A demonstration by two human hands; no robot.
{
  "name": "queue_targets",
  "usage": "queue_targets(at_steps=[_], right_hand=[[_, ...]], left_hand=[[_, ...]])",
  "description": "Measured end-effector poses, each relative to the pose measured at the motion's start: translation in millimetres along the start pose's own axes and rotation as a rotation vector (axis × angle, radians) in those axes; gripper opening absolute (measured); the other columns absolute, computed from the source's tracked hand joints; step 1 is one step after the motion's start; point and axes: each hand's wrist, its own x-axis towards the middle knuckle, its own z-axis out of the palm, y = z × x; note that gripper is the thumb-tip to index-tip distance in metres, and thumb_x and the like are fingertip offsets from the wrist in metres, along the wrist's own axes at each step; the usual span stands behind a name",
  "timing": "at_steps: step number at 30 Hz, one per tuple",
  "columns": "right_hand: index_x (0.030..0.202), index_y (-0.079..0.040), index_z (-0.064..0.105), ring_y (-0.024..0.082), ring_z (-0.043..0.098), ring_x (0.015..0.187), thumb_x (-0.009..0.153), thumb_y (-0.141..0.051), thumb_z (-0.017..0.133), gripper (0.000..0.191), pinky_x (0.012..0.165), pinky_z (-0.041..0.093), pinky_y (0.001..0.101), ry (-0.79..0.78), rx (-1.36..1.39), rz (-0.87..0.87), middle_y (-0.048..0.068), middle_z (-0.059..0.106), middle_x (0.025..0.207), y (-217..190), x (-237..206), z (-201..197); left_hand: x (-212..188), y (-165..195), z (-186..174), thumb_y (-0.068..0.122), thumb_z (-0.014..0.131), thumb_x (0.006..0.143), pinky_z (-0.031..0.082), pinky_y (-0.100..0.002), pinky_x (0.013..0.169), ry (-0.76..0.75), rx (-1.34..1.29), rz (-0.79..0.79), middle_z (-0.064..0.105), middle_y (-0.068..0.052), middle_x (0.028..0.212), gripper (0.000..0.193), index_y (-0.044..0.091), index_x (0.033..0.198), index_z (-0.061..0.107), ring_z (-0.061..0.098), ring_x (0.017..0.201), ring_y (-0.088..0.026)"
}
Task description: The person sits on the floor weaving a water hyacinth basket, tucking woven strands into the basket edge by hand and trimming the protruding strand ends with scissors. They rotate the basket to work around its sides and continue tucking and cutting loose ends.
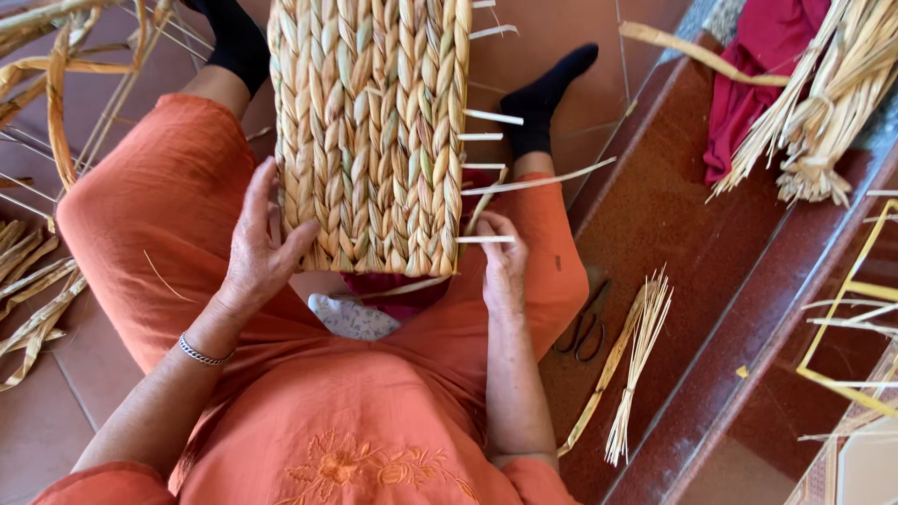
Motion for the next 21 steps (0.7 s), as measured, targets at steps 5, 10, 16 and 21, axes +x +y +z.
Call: queue_targets(at_steps=[5, 10, 16, 21], right_hand=[[0.116, -0.001, 0.070, 0.012, 0.062, 0.098, 0.102, -0.011, 0.070, 0.017, 0.094, 0.049, 0.0299, -0.114, 0.075, -0.095, 0.005, 0.071, 0.104, -5, -3, 1], [0.112, -0.007, 0.062, 0.016, 0.065, 0.098, 0.102, -0.013, 0.066, 0.013, 0.088, 0.049, 0.0322, -0.054, 0.384, 0.016, 0.005, 0.071, 0.100, 1, -7, -9], [0.118, -0.010, 0.065, 0.017, 0.066, 0.072, 0.105, -0.022, 0.059, 0.019, 0.060, 0.050, 0.0284, 0.012, 0.471, 0.050, 0.006, 0.069, 0.083, -1, -18, -25], [0.117, -0.005, 0.071, 0.010, 0.061, 0.065, 0.099, -0.012, 0.066, 0.020, 0.056, 0.046, 0.0232, -0.110, 0.180, 0.116, 0.003, 0.071, 0.087, 8, -21, -24]], left_hand=[[-12, 12, 14, -0.001, 0.076, 0.085, 0.038, -0.053, 0.125, 0.094, 0.405, 0.458, 0.043, -0.021, 0.157, 0.065, 0.004, 0.145, 0.051, 0.043, 0.148, -0.041], [-18, 20, 31, 0.007, 0.079, 0.087, 0.033, -0.054, 0.122, -0.040, 0.482, 0.517, 0.055, -0.013, 0.147, 0.042, 0.008, 0.127, 0.066, 0.048, 0.142, -0.035], [-19, 21, 38, 0.012, 0.078, 0.086, 0.030, -0.054, 0.121, -0.048, 0.554, 0.497, 0.057, -0.011, 0.143, 0.039, 0.010, 0.123, 0.067, 0.049, 0.139, -0.033], [-16, 25, 48, 0.005, 0.072, 0.076, 0.034, -0.053, 0.116, -0.014, 0.649, 0.509, 0.058, -0.014, 0.136, 0.045, 0.011, 0.120, 0.068, 0.051, 0.131, -0.036]])
